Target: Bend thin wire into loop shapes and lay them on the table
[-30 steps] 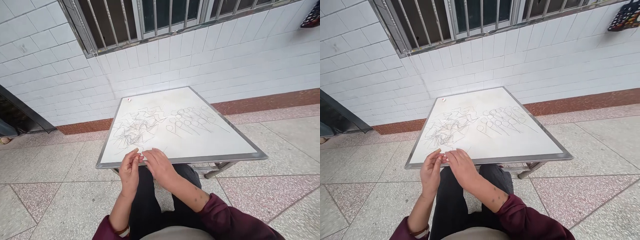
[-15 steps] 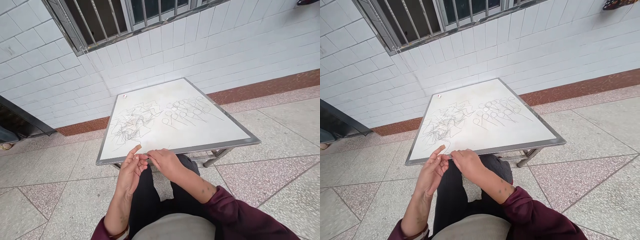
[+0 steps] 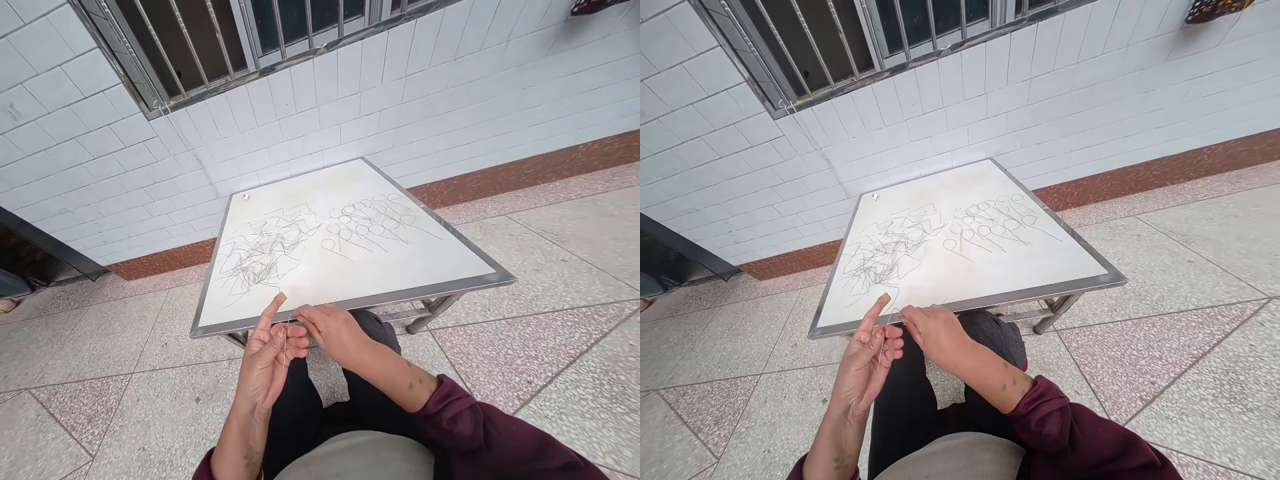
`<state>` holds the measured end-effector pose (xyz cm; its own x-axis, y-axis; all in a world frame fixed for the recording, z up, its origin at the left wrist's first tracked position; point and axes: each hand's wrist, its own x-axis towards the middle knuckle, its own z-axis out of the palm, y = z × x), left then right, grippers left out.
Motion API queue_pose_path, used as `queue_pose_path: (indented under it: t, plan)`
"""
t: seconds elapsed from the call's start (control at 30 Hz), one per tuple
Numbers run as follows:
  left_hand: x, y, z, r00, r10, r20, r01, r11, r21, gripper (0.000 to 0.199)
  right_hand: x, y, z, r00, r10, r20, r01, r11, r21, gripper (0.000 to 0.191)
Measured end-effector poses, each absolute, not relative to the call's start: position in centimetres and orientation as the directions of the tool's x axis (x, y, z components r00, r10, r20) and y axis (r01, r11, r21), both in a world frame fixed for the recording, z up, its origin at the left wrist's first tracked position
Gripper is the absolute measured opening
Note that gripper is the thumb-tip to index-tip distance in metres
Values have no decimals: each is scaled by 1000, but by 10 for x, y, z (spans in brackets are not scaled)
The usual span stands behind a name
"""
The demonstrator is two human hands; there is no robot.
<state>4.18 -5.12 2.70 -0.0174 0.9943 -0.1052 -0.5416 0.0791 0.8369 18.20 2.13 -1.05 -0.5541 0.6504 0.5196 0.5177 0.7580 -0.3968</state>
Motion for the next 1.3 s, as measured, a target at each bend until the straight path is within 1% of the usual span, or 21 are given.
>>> queue_pose_path:
  t: [0.1,0.23,0.33,0.47,0.57,0.67,0.73,0.83,1.0,1.17,1.3]
  plan:
    - [42,-54,30,-23,997,-80,-429,62,901,64,184,23,-12,-528,620,581,499,780,-378,21]
    - [42,-55,30,-20,998,-55,-346,45,937,64,188,27,-15,-529,544,651,465,828,-314,20]
    - [43,-54,28,-34,999,-25,-325,13,945,65,190,29,-16,-555,511,657,443,849,-286,19]
    - [45,-54,28,-50,999,-13,-317,-3,949,67,190,30,-19,-578,516,632,428,851,-304,17]
    - [48,-56,30,-70,997,-13,-335,-11,942,67,190,32,-22,-574,543,613,463,833,-304,17]
    - [49,-56,30,-126,992,-7,-348,-38,937,67,191,34,-22,-559,549,622,489,824,-288,17]
    - [49,-55,29,-186,982,22,-344,-86,935,67,190,34,-21,-558,548,623,473,827,-303,19]
    - [50,-54,27,-276,957,87,-328,-179,927,66,189,31,-16,-560,548,621,412,835,-366,20]
    - [55,-55,27,-376,911,172,-239,-275,931,67,185,20,-9,-596,535,599,296,840,-455,20]
    - [61,-54,28,-451,853,263,-149,-362,920,62,178,12,-12,-583,529,616,244,838,-488,12]
    - [63,-55,28,-493,805,329,-65,-411,909,56,174,6,-14,-604,518,605,194,832,-519,12]
